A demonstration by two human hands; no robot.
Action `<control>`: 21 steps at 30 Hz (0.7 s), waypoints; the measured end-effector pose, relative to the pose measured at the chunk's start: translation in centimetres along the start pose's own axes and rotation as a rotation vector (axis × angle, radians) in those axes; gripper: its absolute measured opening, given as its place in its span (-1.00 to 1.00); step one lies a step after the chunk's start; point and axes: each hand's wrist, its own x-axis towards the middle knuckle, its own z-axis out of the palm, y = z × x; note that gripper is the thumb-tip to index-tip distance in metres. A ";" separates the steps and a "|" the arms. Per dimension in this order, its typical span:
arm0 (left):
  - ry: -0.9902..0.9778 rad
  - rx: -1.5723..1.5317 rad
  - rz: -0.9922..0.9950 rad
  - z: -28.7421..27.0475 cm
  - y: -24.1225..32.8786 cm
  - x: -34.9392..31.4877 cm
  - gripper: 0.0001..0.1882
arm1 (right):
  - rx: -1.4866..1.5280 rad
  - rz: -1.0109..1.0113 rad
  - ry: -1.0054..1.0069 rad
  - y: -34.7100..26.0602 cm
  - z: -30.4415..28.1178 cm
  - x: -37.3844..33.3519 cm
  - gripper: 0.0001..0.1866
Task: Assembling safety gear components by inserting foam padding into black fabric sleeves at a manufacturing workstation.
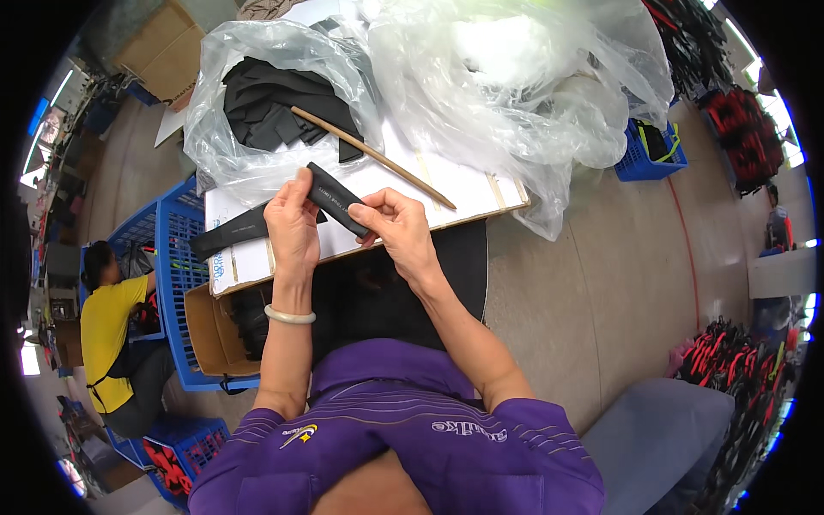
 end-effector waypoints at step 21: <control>-0.619 0.573 -0.478 1.8 2.0 0.2 -0.81 | -0.471 -0.092 -0.255 -4.9 -4.7 3.0 -0.83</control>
